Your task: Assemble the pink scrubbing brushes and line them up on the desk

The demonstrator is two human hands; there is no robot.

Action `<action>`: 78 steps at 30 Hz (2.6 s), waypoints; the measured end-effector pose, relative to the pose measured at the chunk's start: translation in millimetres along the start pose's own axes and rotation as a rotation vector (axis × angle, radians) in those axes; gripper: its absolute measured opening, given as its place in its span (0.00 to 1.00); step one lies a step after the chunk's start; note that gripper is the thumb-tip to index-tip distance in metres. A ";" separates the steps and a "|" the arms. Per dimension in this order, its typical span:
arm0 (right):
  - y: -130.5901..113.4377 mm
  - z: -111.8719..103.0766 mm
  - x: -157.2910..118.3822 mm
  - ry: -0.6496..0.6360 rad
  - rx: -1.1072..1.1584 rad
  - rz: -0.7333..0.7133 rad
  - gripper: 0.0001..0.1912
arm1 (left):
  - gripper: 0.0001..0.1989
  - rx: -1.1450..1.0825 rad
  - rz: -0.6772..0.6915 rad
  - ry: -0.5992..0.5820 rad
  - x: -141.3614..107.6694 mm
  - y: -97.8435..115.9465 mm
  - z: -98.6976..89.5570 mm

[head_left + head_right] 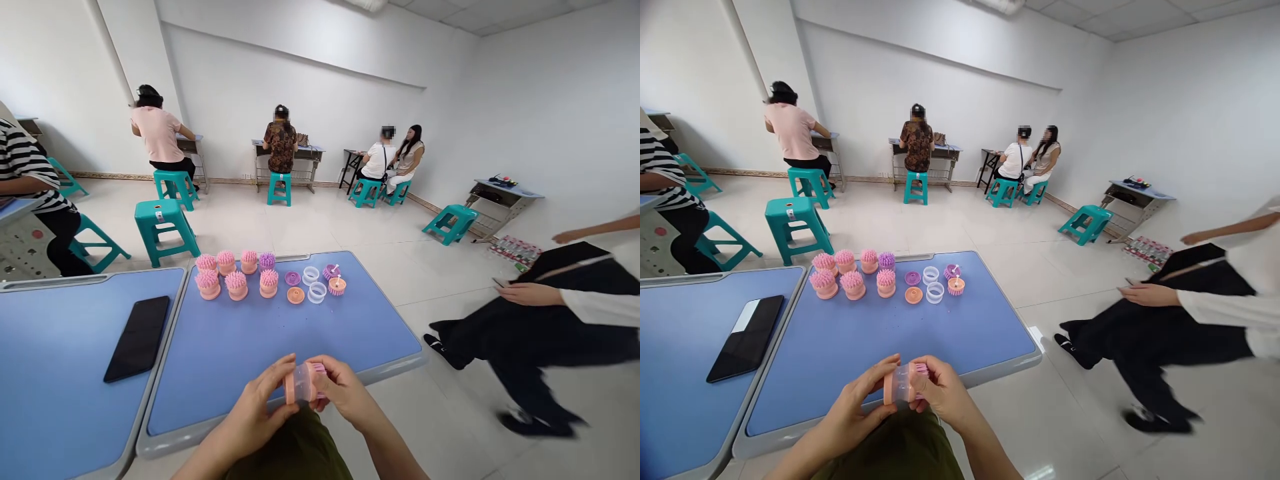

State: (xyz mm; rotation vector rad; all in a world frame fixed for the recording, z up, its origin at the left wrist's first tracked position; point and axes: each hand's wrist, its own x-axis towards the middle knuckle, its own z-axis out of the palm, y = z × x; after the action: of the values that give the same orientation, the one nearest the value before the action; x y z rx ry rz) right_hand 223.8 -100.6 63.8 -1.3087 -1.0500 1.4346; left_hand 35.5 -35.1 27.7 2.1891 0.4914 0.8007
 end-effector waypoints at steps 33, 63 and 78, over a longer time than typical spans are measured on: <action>0.3 -10.9 -1.8 0.027 -0.326 -0.093 0.28 | 0.29 0.096 -0.081 0.151 -2.2 -9.3 12.9; -3.9 -51.8 32.2 0.356 -0.299 -0.136 0.22 | 0.19 0.616 -0.786 0.345 17.1 -54.7 -102.9; 0.5 -122.3 56.6 0.608 -0.375 -0.170 0.22 | 0.24 0.803 -0.790 0.368 22.2 -87.9 -118.4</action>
State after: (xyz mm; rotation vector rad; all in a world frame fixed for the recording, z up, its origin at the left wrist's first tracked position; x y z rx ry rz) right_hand 343.7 -43.7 40.5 -1.7278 -0.9994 0.6514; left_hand -36.6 95.4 33.1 2.1781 1.9863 0.5919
